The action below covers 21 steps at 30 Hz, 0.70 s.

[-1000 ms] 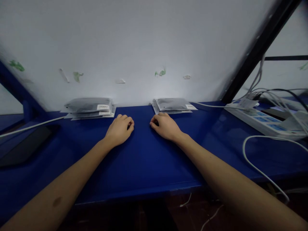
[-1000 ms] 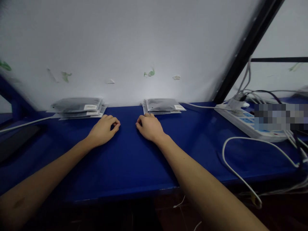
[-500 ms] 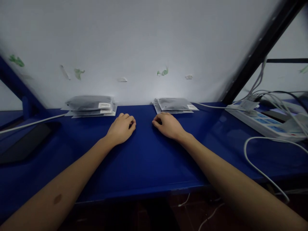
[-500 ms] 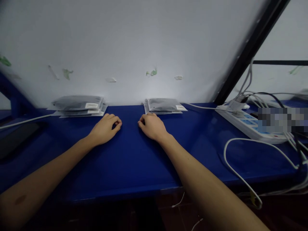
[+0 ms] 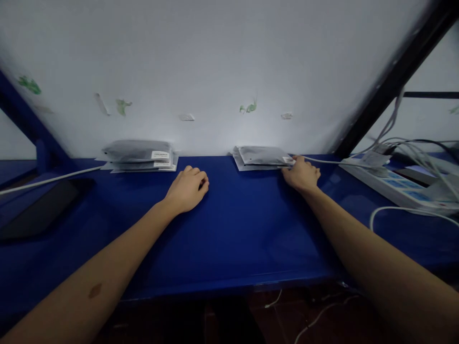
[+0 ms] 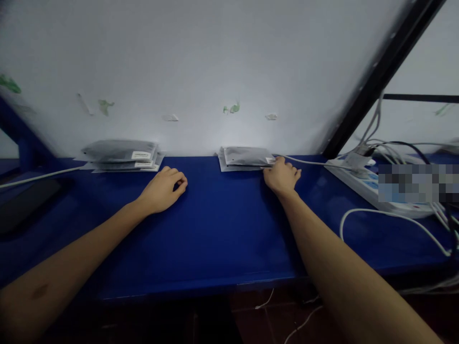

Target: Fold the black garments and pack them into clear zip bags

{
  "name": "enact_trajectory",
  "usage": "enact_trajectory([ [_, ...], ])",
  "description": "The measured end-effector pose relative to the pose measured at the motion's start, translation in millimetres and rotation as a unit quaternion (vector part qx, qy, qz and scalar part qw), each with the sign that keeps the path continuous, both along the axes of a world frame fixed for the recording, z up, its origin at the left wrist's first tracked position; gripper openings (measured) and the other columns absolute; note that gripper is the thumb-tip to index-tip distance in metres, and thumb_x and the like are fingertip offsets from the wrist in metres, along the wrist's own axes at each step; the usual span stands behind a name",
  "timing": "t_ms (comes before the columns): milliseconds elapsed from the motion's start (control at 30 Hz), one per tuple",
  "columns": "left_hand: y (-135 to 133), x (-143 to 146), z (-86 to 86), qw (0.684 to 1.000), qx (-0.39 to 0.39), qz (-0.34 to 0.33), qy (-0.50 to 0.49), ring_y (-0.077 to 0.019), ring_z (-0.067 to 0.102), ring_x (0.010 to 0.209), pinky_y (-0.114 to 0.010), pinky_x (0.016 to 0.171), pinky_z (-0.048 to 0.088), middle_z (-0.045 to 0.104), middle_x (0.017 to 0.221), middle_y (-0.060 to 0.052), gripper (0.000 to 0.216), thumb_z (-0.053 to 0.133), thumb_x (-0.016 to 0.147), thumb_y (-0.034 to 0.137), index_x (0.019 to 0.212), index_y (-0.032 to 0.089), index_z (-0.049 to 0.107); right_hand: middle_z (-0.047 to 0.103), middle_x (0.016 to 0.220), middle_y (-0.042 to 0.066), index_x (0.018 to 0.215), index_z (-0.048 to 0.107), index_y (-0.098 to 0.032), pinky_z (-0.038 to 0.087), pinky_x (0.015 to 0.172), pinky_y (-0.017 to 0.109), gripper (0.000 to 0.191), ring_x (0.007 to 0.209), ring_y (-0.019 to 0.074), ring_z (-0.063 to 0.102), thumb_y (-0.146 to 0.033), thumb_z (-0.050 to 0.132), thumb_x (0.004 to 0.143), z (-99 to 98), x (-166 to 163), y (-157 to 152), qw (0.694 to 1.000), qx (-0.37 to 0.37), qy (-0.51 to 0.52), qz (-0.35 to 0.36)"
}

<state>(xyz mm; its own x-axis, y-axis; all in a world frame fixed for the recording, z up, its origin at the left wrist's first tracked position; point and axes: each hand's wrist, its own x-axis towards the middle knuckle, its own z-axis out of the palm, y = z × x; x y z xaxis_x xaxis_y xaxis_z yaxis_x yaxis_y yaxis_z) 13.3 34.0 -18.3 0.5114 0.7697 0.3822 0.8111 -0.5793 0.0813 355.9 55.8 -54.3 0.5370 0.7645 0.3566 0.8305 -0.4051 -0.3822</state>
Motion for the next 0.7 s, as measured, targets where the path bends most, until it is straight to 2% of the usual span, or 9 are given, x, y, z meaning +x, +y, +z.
enact_trajectory([
  [133,0,0,-0.3,1.0,0.001,-0.005,-0.004,-0.0267,0.054,0.096,-0.041,0.088,0.046,0.067,0.094,-0.008,0.02,0.048,0.095,0.026,0.09,0.02,0.066,0.063,0.122,0.021,0.127,0.061,-0.017,0.04,0.095,0.051,0.043,0.116,0.0375,0.054,-0.029,0.055,0.086,6.1,-11,-4,0.996,0.053,-0.046,0.061],
  [233,-1,0,0.2,1.0,-0.005,-0.008,-0.013,-0.0267,0.053,0.096,-0.041,0.087,0.047,0.067,0.094,-0.008,0.02,0.048,0.094,0.025,0.089,0.02,0.066,0.067,0.106,0.015,0.118,0.067,-0.017,0.043,0.091,0.045,0.035,0.106,0.0316,0.056,-0.023,0.053,0.086,13.9,-26,-9,0.98,0.101,-0.051,0.163],
  [333,-2,0,0.7,1.0,0.0,-0.008,-0.023,-0.0264,0.053,0.096,-0.042,0.089,0.047,0.067,0.095,-0.008,0.018,0.048,0.094,0.024,0.09,0.021,0.066,0.066,0.093,0.009,0.106,0.071,-0.018,0.046,0.087,0.038,0.027,0.092,0.0242,0.059,-0.019,0.055,0.085,22.1,-46,-17,0.939,0.132,-0.036,0.317],
  [400,-3,0,0.7,0.999,0.019,-0.011,-0.033,-0.0259,0.053,0.097,-0.042,0.092,0.046,0.066,0.097,-0.007,0.017,0.048,0.093,0.023,0.091,0.021,0.065,0.065,0.091,0.008,0.101,0.074,-0.02,0.048,0.085,0.037,0.022,0.089,0.0227,0.061,-0.022,0.058,0.086,27.3,-60,-23,0.907,0.137,-0.028,0.397],
  [600,-4,-1,1.5,0.997,0.057,0.013,-0.053,-0.026,0.054,0.107,-0.042,0.1,0.045,0.06,0.107,-0.008,0.019,0.05,0.096,0.026,0.105,0.02,0.065,0.068,0.114,0.009,0.092,0.075,-0.025,0.047,0.096,0.044,0.014,0.109,0.0266,0.061,-0.028,0.063,0.088,33.7,-85,-36,0.873,0.105,-0.043,0.475],
  [700,-3,0,1.1,0.997,0.044,0.014,-0.058,-0.027,0.052,0.116,-0.043,0.105,0.043,0.058,0.119,-0.01,0.028,0.049,0.098,0.031,0.12,0.02,0.063,0.071,0.113,0.006,0.095,0.074,-0.026,0.048,0.093,0.039,0.015,0.104,0.0228,0.064,-0.029,0.06,0.091,33.1,-87,-37,0.856,0.076,-0.035,0.51],
])
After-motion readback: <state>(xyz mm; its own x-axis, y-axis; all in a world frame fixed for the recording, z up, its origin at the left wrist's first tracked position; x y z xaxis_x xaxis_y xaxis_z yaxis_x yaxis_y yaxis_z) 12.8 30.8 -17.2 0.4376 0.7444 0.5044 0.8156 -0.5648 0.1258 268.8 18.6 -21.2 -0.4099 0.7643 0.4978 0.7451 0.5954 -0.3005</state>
